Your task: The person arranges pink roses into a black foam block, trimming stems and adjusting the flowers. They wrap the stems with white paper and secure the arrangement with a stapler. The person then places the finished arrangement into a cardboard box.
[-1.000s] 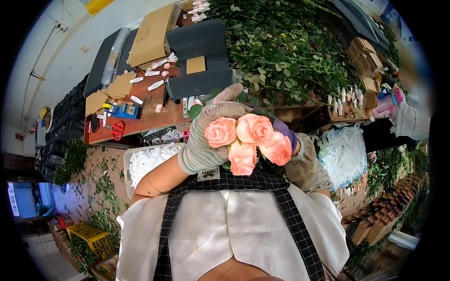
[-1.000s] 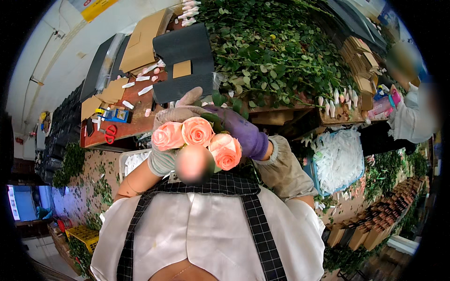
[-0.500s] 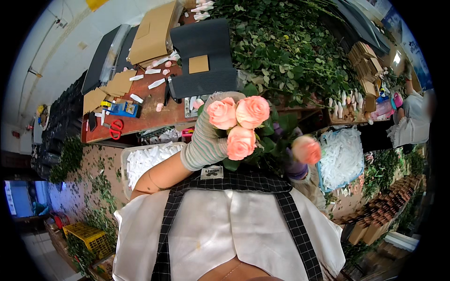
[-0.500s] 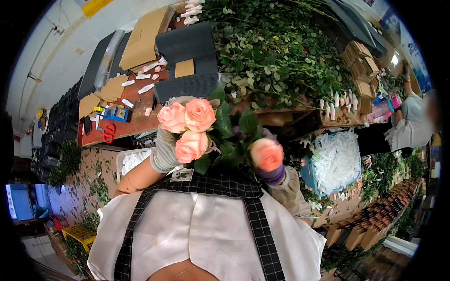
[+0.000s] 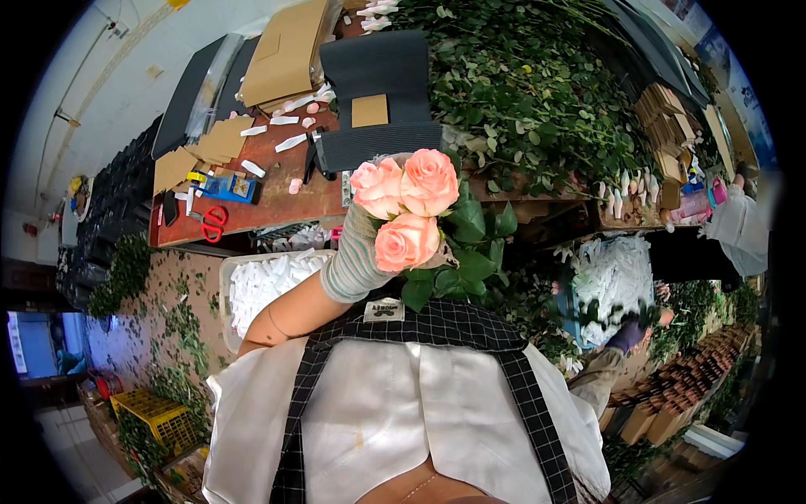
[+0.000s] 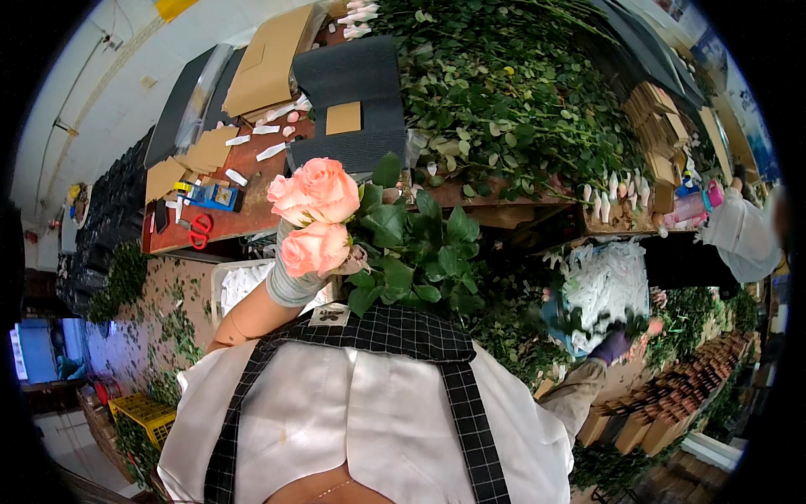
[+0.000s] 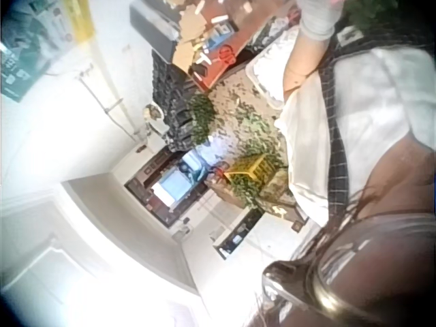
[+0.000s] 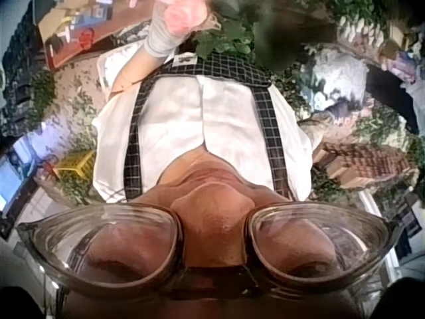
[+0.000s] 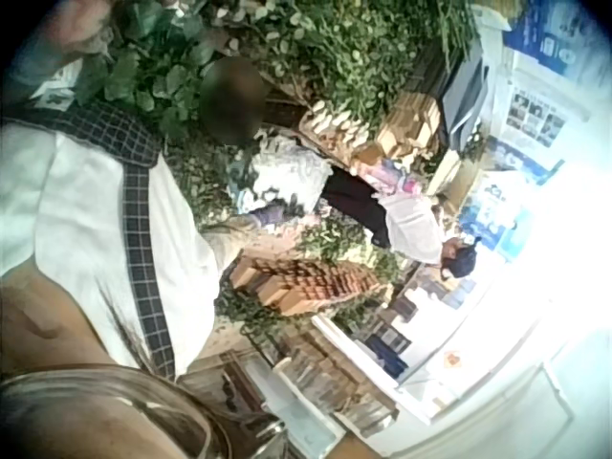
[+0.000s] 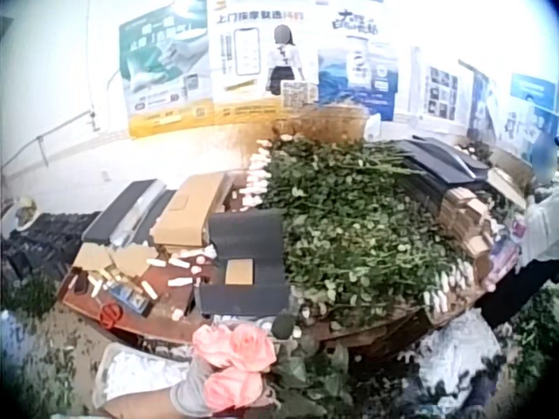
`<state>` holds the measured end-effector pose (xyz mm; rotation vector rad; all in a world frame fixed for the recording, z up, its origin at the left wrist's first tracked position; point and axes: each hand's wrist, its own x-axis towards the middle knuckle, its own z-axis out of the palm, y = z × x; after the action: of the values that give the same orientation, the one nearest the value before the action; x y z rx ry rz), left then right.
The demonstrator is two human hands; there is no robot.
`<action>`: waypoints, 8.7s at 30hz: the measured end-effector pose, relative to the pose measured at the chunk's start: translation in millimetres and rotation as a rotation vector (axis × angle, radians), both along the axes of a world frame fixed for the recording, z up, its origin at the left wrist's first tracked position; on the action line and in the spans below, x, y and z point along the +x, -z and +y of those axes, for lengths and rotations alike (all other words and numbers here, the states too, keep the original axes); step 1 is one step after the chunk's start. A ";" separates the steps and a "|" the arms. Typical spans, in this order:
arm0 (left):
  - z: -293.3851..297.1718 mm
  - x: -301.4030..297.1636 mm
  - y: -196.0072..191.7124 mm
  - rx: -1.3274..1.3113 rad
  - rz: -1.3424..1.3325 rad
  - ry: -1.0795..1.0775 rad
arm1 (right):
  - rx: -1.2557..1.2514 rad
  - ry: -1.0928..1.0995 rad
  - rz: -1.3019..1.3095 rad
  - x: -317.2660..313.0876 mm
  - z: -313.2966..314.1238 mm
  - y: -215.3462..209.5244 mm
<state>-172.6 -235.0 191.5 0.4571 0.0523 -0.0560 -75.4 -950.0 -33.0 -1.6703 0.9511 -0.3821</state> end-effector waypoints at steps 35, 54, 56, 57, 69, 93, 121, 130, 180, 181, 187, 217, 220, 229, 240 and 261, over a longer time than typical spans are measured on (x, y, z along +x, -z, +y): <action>164.0 111.4 -83.0 1.049 -0.370 -0.424 | 0.730 -1.175 -0.517 21.0 586.1 -319.9; 150.4 161.4 -145.0 1.265 -0.943 -0.102 | 0.047 -2.084 -0.311 108.0 609.6 -290.5; 146.3 163.3 -146.0 1.342 -0.941 -0.103 | 0.185 -2.101 -0.219 112.9 605.0 -288.2; 144.0 164.4 -146.7 1.381 -0.936 -0.102 | 0.243 -2.112 -0.170 116.4 603.4 -287.2; 160.8 179.3 -110.7 1.068 -0.240 -0.012 | -0.091 -2.075 -0.275 139.7 566.0 -283.8; 206.6 205.4 53.9 1.816 -0.343 1.155 | -1.314 -1.739 -0.274 220.7 682.0 -212.4; 229.9 194.5 95.8 1.624 -0.110 0.662 | -1.230 -2.041 -0.411 225.7 749.6 -153.3; 238.2 180.2 101.8 1.627 -0.154 0.425 | -1.167 -2.359 -0.066 218.9 744.6 -130.6; 241.7 211.8 131.1 2.125 -0.472 0.139 | -0.509 -2.350 -0.095 204.4 750.3 -110.9; 242.1 209.7 130.7 2.119 -0.512 0.126 | -0.524 -2.303 -0.114 202.5 746.6 -112.0; 248.5 197.0 105.6 2.011 -0.529 -0.150 | -0.840 -2.183 -0.047 208.5 755.5 -221.2; 236.9 178.3 106.8 1.803 -0.261 0.467 | -1.113 -2.402 -0.215 219.3 759.5 -140.5; 239.4 180.2 101.5 1.830 -0.249 0.536 | -1.231 -2.370 -0.216 215.5 759.9 -136.3; 238.4 190.4 94.6 1.749 -0.242 0.436 | -1.210 -2.396 -0.247 211.1 758.4 -151.9; 240.0 171.7 105.5 1.891 -0.318 0.280 | -1.064 -2.356 -0.169 214.5 761.3 -131.4; 228.7 178.4 109.1 1.733 -0.107 0.200 | -1.193 -1.818 -0.490 224.7 784.4 -158.1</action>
<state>5.7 -6.3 82.4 2.1967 -0.0688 -0.1799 149.3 -165.6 125.2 -2.4858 -1.5594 0.0099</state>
